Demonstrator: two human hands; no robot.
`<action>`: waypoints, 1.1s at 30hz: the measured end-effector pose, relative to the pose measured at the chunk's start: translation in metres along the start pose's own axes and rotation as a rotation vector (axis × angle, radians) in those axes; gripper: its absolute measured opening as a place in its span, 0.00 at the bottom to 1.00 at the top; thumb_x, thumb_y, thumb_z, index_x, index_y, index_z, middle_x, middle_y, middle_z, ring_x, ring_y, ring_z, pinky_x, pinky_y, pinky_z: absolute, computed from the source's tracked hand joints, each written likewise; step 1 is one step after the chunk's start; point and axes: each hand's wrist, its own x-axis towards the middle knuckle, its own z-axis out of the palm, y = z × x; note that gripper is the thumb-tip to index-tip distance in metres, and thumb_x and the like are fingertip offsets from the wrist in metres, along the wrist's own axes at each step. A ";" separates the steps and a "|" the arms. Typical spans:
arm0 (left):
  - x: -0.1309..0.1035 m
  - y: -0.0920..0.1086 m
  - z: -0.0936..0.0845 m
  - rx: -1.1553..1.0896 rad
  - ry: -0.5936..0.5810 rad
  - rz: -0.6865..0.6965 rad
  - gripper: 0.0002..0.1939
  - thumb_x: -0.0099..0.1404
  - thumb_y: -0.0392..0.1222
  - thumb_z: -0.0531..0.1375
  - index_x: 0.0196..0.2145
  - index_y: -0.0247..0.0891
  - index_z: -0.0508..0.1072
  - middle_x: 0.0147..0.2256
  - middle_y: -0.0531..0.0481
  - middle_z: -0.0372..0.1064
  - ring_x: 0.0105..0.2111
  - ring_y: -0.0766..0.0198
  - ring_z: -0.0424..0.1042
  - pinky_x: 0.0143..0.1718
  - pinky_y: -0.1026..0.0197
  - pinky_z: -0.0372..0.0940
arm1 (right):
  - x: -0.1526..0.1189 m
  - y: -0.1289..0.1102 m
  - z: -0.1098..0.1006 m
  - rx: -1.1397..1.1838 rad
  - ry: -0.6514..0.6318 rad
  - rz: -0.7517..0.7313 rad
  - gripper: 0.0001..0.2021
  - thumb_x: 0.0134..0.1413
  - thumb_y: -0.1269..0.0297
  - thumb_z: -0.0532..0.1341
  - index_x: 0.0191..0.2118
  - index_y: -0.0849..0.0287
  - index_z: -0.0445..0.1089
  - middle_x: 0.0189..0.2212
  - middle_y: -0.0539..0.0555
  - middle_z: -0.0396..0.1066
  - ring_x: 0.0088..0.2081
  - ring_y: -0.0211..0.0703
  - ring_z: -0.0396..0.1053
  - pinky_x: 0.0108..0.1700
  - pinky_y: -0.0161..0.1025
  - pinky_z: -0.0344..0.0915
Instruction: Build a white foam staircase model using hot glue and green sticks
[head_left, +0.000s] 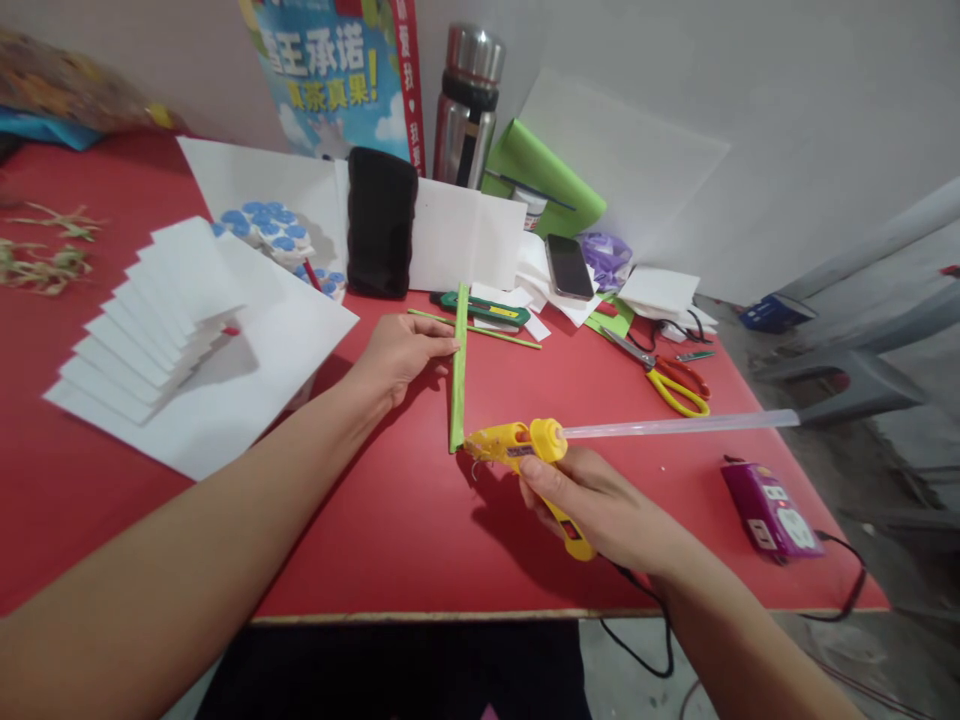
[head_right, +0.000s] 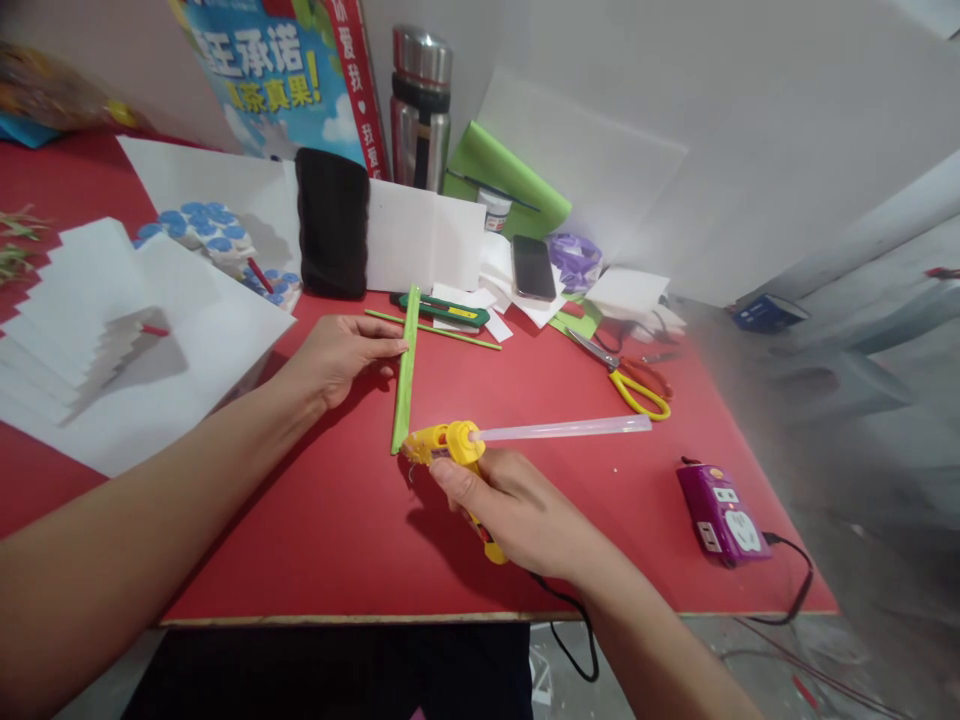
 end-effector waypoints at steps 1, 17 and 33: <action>0.000 0.000 0.000 0.002 0.000 -0.001 0.06 0.57 0.25 0.70 0.28 0.31 0.78 0.21 0.49 0.74 0.17 0.68 0.70 0.20 0.64 0.66 | 0.000 0.000 -0.001 -0.013 0.002 -0.001 0.33 0.65 0.29 0.52 0.27 0.58 0.63 0.22 0.47 0.59 0.24 0.35 0.57 0.27 0.36 0.54; 0.000 0.000 0.000 0.002 0.004 -0.012 0.06 0.55 0.26 0.71 0.28 0.31 0.78 0.20 0.49 0.74 0.15 0.66 0.68 0.17 0.62 0.64 | 0.000 0.000 0.000 -0.025 0.006 -0.013 0.33 0.64 0.29 0.52 0.27 0.57 0.62 0.21 0.46 0.58 0.23 0.34 0.57 0.26 0.36 0.54; 0.001 -0.001 -0.001 0.003 -0.021 -0.003 0.06 0.56 0.25 0.69 0.28 0.32 0.78 0.20 0.49 0.73 0.14 0.66 0.68 0.18 0.62 0.65 | 0.019 -0.010 -0.005 -0.012 0.072 -0.002 0.34 0.63 0.28 0.54 0.27 0.58 0.65 0.21 0.46 0.62 0.23 0.35 0.59 0.28 0.36 0.56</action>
